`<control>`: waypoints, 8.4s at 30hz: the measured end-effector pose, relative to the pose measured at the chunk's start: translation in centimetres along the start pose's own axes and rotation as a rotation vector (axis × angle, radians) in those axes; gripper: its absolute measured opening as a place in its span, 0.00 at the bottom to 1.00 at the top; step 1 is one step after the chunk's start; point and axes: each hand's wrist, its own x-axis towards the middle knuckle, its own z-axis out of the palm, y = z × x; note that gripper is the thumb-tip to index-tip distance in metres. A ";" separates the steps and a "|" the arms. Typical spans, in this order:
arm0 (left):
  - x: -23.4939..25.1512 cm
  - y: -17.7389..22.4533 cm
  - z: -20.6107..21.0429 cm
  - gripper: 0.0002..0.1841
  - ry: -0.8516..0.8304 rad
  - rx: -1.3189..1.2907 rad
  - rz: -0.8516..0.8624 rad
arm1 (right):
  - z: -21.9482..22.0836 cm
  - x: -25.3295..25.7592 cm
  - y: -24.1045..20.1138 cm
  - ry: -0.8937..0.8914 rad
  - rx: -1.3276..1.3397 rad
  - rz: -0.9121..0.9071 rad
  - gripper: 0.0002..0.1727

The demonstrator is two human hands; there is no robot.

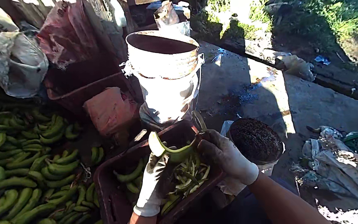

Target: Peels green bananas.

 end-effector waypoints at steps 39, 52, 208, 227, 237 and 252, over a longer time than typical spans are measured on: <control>-0.6 4.0 -0.1 0.21 0.090 0.360 -0.012 | 6.1 4.1 2.7 0.353 -0.562 -0.369 0.23; 0.0 4.0 -1.5 0.20 0.066 0.043 -0.080 | 3.7 2.0 0.5 0.067 0.022 -0.173 0.22; 0.1 5.9 -1.8 0.23 0.255 -0.541 -0.233 | 7.3 1.6 3.0 -0.068 -0.442 -0.646 0.25; 0.0 5.7 -2.6 0.21 0.077 -0.307 -0.180 | 4.8 2.3 2.2 -0.078 -0.299 -0.445 0.24; -1.2 4.0 -1.7 0.17 -0.082 -0.087 -0.136 | 7.7 3.1 3.8 0.202 -0.326 -0.317 0.21; 0.3 4.9 -3.4 0.19 -0.070 -0.389 -0.174 | 4.6 2.3 2.4 0.098 -0.274 -0.412 0.26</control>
